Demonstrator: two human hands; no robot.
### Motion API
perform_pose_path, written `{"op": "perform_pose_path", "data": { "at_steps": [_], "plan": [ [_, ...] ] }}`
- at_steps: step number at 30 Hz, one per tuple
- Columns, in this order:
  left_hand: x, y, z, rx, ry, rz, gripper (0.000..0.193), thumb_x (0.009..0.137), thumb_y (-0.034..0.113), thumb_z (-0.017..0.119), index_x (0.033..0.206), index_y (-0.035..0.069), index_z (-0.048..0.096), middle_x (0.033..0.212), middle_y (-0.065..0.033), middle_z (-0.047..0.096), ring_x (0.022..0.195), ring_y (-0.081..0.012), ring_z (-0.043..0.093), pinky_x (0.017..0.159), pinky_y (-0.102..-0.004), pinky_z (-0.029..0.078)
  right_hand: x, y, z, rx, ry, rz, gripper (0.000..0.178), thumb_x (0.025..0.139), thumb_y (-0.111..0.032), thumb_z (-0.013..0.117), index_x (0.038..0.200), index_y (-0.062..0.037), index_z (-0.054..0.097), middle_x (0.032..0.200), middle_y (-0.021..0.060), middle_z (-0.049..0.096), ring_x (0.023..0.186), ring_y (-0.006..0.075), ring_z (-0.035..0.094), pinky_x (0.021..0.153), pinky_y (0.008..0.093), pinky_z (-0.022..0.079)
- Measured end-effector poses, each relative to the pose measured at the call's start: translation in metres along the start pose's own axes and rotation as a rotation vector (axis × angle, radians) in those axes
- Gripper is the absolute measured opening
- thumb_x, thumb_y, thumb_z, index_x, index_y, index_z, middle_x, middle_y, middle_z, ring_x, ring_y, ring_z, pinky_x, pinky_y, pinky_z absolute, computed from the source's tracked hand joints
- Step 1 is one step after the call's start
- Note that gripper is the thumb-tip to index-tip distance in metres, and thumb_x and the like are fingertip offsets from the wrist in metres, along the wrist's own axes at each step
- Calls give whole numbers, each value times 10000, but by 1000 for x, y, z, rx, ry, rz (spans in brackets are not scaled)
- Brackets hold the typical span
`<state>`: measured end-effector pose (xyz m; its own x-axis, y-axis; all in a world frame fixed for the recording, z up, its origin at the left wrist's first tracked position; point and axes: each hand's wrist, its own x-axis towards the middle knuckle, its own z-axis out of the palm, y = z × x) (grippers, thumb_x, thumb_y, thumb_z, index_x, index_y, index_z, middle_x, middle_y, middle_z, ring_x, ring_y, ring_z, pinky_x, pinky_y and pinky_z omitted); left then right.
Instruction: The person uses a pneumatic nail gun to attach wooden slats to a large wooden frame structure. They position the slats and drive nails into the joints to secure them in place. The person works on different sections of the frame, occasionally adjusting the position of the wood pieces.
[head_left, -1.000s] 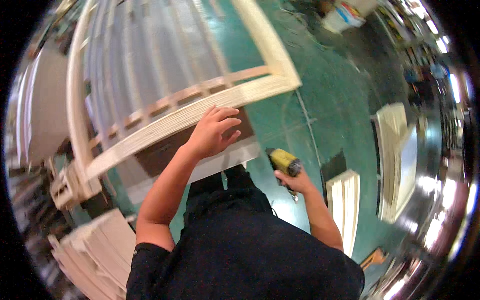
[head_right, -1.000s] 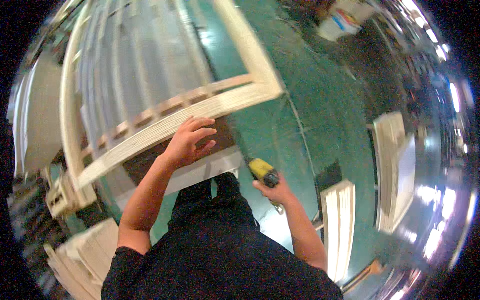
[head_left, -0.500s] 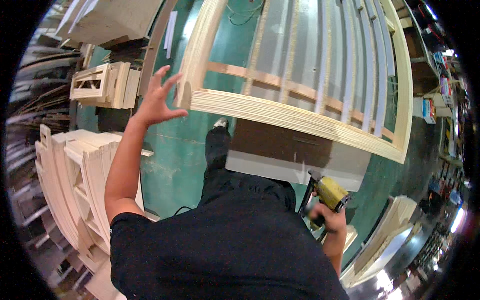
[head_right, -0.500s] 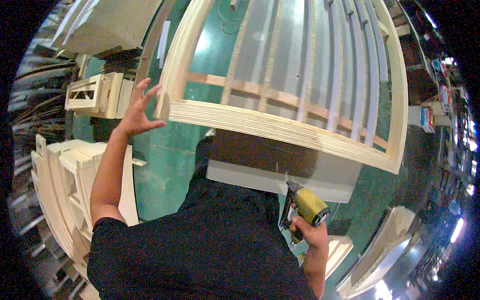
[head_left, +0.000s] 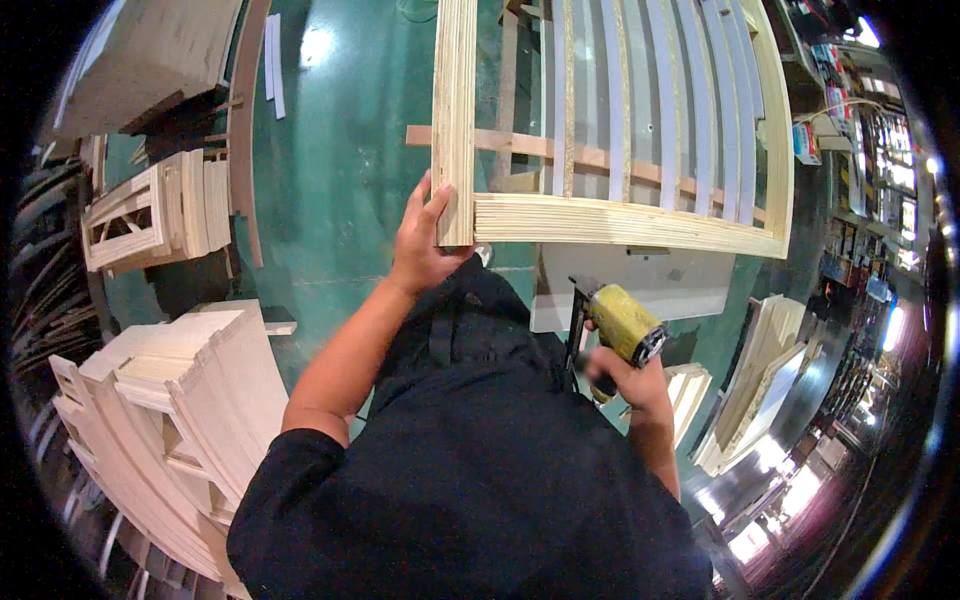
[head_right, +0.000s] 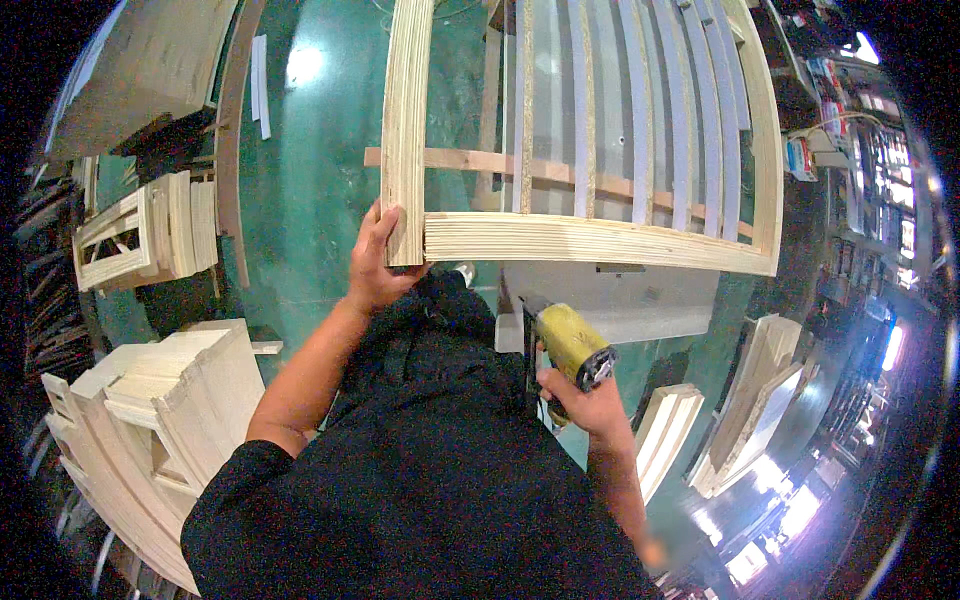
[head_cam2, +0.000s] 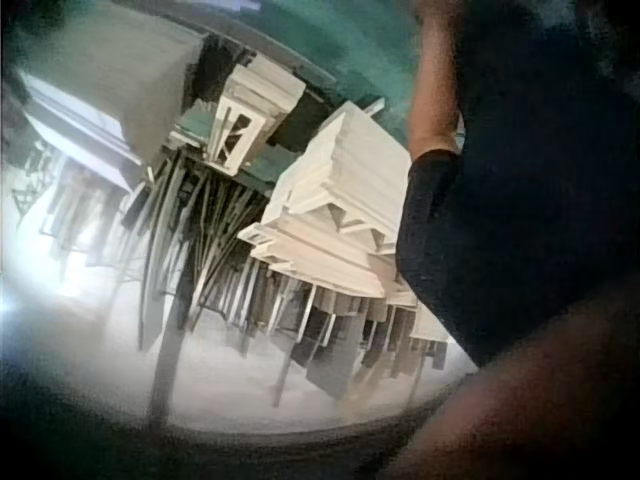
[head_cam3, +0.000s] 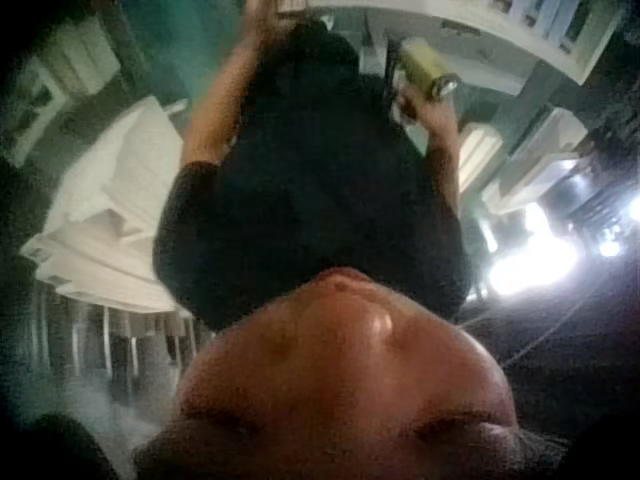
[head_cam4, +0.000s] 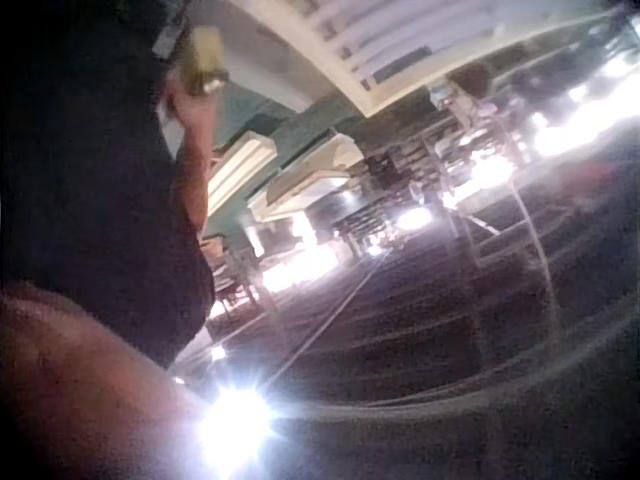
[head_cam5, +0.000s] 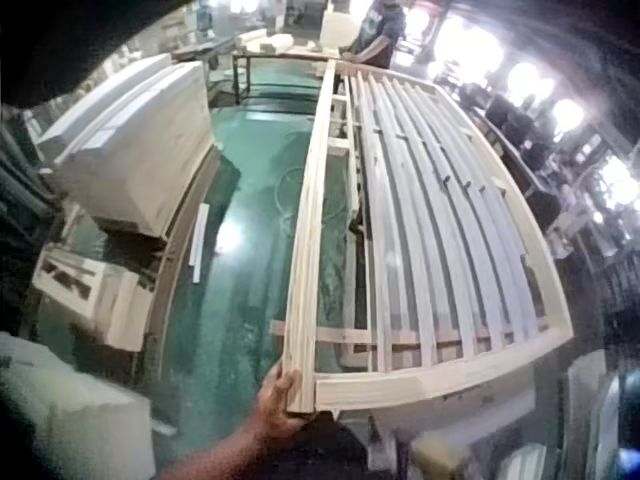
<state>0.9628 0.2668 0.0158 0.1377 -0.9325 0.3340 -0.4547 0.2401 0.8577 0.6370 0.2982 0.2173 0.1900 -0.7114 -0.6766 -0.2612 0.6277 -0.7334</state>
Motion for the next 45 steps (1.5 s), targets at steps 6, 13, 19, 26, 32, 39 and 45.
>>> {"op": "perform_pose_path", "data": {
  "at_steps": [6,13,19,26,32,39,45],
  "plan": [
    [1,1,-4,-11,-47,6,992,721,237,937,1547,141,395,1555,-329,383,1418,-496,439,1147,-517,415,11,-6,14,-86,50,36,414,874,-38,769,1270,-36,647,990,22,678,711,86,622,623,264,525],
    [1,4,-2,14,-55,36,983,726,218,942,1535,89,398,1603,-367,298,1493,-498,334,1174,-514,379,24,-8,16,-58,-5,-17,461,883,-6,770,1322,-45,638,1021,22,703,711,101,645,643,269,519],
    [7,10,-4,35,-78,6,934,653,200,968,1470,186,515,1539,-328,384,1419,-506,421,1119,-519,441,32,-7,10,-114,-41,31,483,880,-108,800,1312,-14,607,984,36,691,771,108,643,676,285,536],
    [41,60,-27,468,-367,-137,885,584,182,974,1385,305,619,1565,-304,280,1406,-515,384,1094,-557,429,47,13,7,-68,-58,9,533,861,-165,846,1297,10,596,1187,94,705,1096,172,668,941,339,540],
    [46,53,-27,419,-371,-34,788,584,226,979,1302,278,660,1571,-319,251,1435,-531,338,1157,-535,407,49,15,5,-86,-120,57,657,849,-194,879,1346,23,508,1184,99,698,1098,168,673,946,342,556],
    [47,61,-24,399,-389,-82,709,598,155,952,1248,233,679,1573,-355,204,1445,-559,313,1177,-520,378,50,27,5,27,-164,1,608,869,-148,853,1357,5,523,1242,86,684,1130,171,664,986,336,540],
    [44,58,-21,359,-363,-85,683,597,147,946,1223,223,685,1572,-344,214,1455,-548,303,1183,-517,370,53,16,10,54,-199,-73,586,876,-135,838,1362,0,540,1285,88,669,1172,164,641,1014,329,520]
  ]
}}
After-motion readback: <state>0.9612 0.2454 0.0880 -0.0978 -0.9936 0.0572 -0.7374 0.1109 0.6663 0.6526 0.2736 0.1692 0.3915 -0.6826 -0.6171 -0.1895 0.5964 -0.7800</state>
